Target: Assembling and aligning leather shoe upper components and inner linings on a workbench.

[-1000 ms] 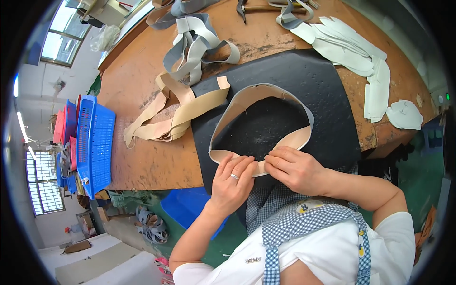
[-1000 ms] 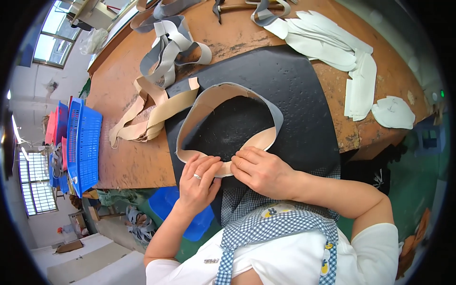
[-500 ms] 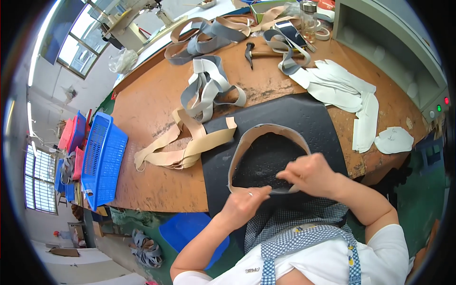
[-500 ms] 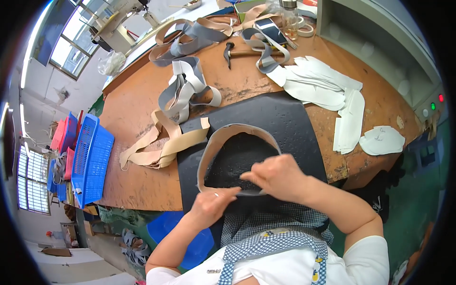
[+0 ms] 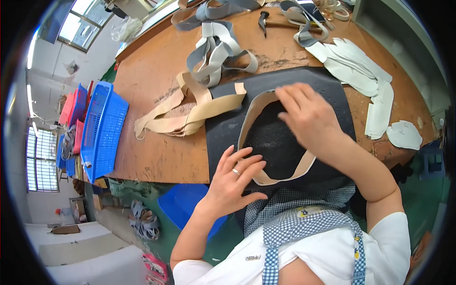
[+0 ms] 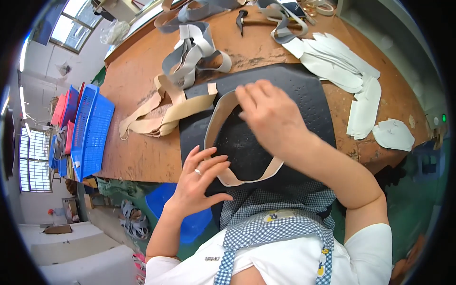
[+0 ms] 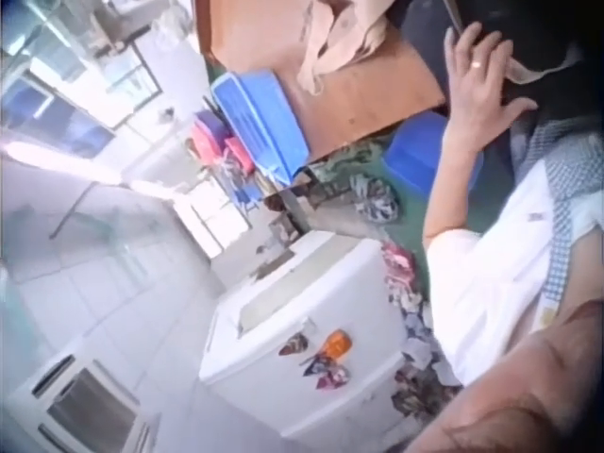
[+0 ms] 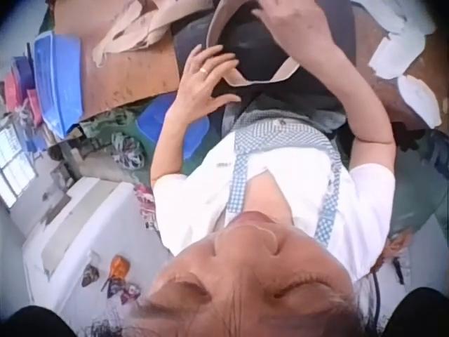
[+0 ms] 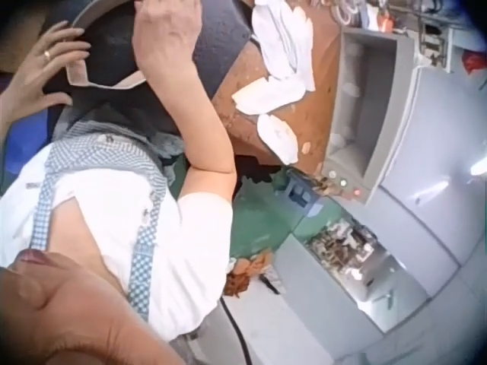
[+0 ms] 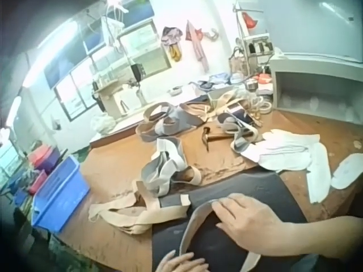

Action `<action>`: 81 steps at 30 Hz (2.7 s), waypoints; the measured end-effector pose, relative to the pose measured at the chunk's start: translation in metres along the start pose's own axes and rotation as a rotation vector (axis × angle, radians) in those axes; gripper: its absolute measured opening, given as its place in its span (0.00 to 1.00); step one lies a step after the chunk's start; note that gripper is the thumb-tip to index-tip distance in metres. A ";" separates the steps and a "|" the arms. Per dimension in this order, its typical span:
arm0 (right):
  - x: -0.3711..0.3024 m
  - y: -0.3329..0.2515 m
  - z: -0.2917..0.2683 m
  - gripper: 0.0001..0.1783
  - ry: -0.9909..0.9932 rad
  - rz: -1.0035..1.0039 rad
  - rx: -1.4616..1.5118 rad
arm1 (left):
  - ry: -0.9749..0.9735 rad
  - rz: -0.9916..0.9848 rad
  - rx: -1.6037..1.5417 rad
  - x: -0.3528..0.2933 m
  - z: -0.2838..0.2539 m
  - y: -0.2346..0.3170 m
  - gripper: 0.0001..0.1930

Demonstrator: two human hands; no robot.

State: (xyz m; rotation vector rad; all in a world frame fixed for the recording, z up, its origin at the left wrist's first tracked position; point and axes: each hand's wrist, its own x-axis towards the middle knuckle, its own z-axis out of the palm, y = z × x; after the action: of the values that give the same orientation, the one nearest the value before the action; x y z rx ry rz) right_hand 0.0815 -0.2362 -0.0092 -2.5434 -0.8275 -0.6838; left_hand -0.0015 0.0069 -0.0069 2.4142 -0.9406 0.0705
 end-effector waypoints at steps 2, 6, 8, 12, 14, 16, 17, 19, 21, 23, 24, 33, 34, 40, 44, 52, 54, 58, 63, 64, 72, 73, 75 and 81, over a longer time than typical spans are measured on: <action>-0.014 -0.035 -0.017 0.19 -0.221 -0.008 0.209 | -0.015 0.011 0.039 -0.011 0.007 -0.007 0.31; -0.065 -0.069 -0.002 0.14 -0.489 -0.078 0.299 | 0.107 0.121 -0.022 -0.018 0.033 -0.019 0.21; -0.075 -0.068 0.009 0.13 -0.406 -0.062 0.355 | 0.148 0.148 -0.028 -0.010 0.037 -0.016 0.15; -0.061 -0.062 -0.018 0.13 -0.401 0.000 0.475 | 0.222 0.155 -0.019 -0.002 0.038 -0.014 0.11; -0.061 -0.056 -0.017 0.12 -0.360 0.024 0.471 | 0.242 0.076 -0.187 0.007 0.033 -0.019 0.11; -0.055 -0.044 -0.022 0.08 -0.322 0.135 0.553 | 0.226 0.048 -0.255 0.024 0.020 -0.006 0.13; -0.048 -0.039 -0.028 0.07 -0.278 0.177 0.603 | 0.211 0.013 -0.314 0.034 0.014 -0.001 0.14; -0.033 -0.031 -0.038 0.05 -0.275 0.212 0.653 | 0.258 0.042 -0.282 0.045 0.010 0.000 0.13; -0.028 -0.026 -0.043 0.04 -0.290 0.229 0.699 | 0.147 -0.148 -0.421 0.048 0.008 0.000 0.10; -0.028 -0.022 -0.042 0.04 -0.266 0.214 0.674 | 0.096 -0.233 -0.494 0.052 0.007 0.000 0.08; -0.028 -0.019 -0.043 0.03 -0.251 0.198 0.653 | 0.047 -0.325 -0.568 0.055 0.007 0.000 0.07; -0.027 0.005 -0.066 0.08 -0.350 0.372 0.780 | 0.268 0.280 -0.123 0.096 -0.005 0.011 0.03; -0.027 0.011 -0.064 0.09 -0.042 0.325 0.652 | 0.271 0.317 0.011 0.111 -0.019 0.013 0.03; -0.035 0.061 -0.059 0.08 0.359 0.395 0.474 | 0.452 0.282 0.448 0.281 -0.119 -0.050 0.09; -0.031 0.111 -0.042 0.08 0.281 0.342 0.298 | 0.606 0.006 0.797 0.390 -0.232 -0.123 0.12; 0.073 0.230 0.028 0.10 0.223 0.307 -0.051 | 0.333 -0.167 0.376 0.428 -0.118 -0.196 0.15; 0.113 0.243 0.060 0.14 0.233 0.324 -0.155 | 0.298 -0.046 0.194 0.405 -0.033 -0.181 0.12; 0.149 0.292 0.111 0.13 0.098 0.511 -0.338 | 0.210 -0.112 -0.278 0.345 0.081 -0.140 0.10; 0.168 0.288 0.053 0.15 0.110 0.771 1.078 | -0.033 -0.267 -0.647 0.259 0.073 -0.069 0.13; 0.172 0.267 0.036 0.16 0.093 0.685 1.264 | -0.038 -0.370 -0.813 0.243 0.064 -0.073 0.16; 0.099 0.130 -0.055 0.29 0.179 0.396 1.772 | -0.055 -0.627 -1.622 0.192 0.061 -0.088 0.44; 0.088 0.118 -0.060 0.29 0.170 0.400 1.766 | -0.041 -0.701 -1.623 0.187 0.066 -0.082 0.46; 0.066 0.101 -0.068 0.29 0.314 0.415 1.897 | -0.091 -0.627 -1.689 0.178 0.078 -0.076 0.48; 0.003 0.077 -0.069 0.27 0.532 0.631 1.926 | 0.066 -0.508 -1.402 0.164 0.072 -0.030 0.34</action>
State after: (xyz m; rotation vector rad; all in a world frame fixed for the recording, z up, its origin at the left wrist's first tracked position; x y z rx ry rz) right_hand 0.1087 -0.3263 0.0325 -0.6617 -0.1288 -0.0746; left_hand 0.1318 -0.1115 -0.0432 1.2174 -0.1249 -0.5152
